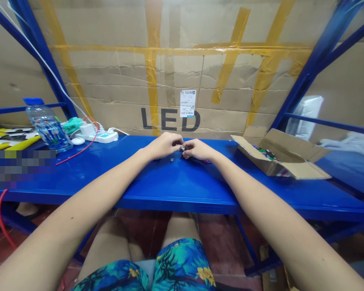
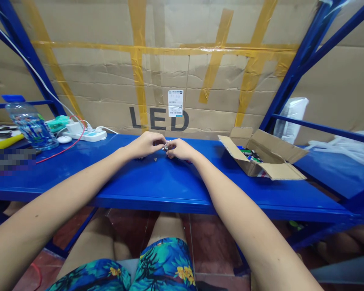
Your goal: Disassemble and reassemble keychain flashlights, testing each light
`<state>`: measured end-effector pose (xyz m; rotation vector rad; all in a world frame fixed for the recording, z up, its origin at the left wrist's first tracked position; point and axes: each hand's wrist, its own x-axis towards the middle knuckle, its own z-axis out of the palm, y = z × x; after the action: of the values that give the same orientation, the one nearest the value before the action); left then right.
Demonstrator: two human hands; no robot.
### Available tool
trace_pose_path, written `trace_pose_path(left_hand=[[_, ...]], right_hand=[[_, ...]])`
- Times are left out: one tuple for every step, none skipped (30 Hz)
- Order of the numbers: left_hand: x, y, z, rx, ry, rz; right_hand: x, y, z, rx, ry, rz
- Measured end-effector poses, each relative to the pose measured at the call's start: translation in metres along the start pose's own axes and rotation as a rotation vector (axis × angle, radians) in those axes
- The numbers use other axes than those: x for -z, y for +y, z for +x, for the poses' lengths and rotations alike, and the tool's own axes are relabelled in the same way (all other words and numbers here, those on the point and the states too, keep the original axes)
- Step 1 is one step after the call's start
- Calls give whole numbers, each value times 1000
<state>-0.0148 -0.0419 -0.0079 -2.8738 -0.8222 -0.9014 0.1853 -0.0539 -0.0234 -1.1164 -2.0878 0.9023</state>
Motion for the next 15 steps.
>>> trace_pose_path(left_hand=[[-1, 1, 0, -20, -3, 14], [-2, 2, 0, -37, -6, 23], [-3, 2, 0, -51, -7, 25], [-4, 2, 0, -61, -6, 22], [-5, 1, 0, -69, -4, 17], [-5, 0, -1, -75, -2, 14], [-6, -2, -1, -81, 0, 15], [-7, -3, -1, -87, 0, 20], [-7, -4, -1, -93, -1, 27], [-7, -5, 0, -99, -4, 35], [-7, -5, 0, -105, -11, 39], [-6, -5, 0, -110, -22, 41], [-5, -4, 0, -113, -36, 40], [-4, -3, -1, -111, -49, 38], [-3, -3, -1, -106, -58, 31]], right_hand=[[0, -1, 0, 3, 4, -1], [0, -1, -1, 7, 6, -1], [0, -1, -1, 10, 7, 1], [0, -2, -1, 13, 6, 4], [-1, -2, -1, 17, 4, 7], [-1, -2, -1, 20, 0, 10], [-1, -3, -1, 22, -2, 12], [-1, -3, -1, 21, -2, 13], [-1, -3, -1, 19, -1, 15], [-1, -3, -1, 14, 3, 15], [-1, -3, -1, 9, 6, 16], [-1, -3, -1, 4, 10, 18], [-1, -3, -1, 0, 13, 25], [-1, -3, -1, -3, 15, 33], [-1, -2, -1, -5, 16, 43]])
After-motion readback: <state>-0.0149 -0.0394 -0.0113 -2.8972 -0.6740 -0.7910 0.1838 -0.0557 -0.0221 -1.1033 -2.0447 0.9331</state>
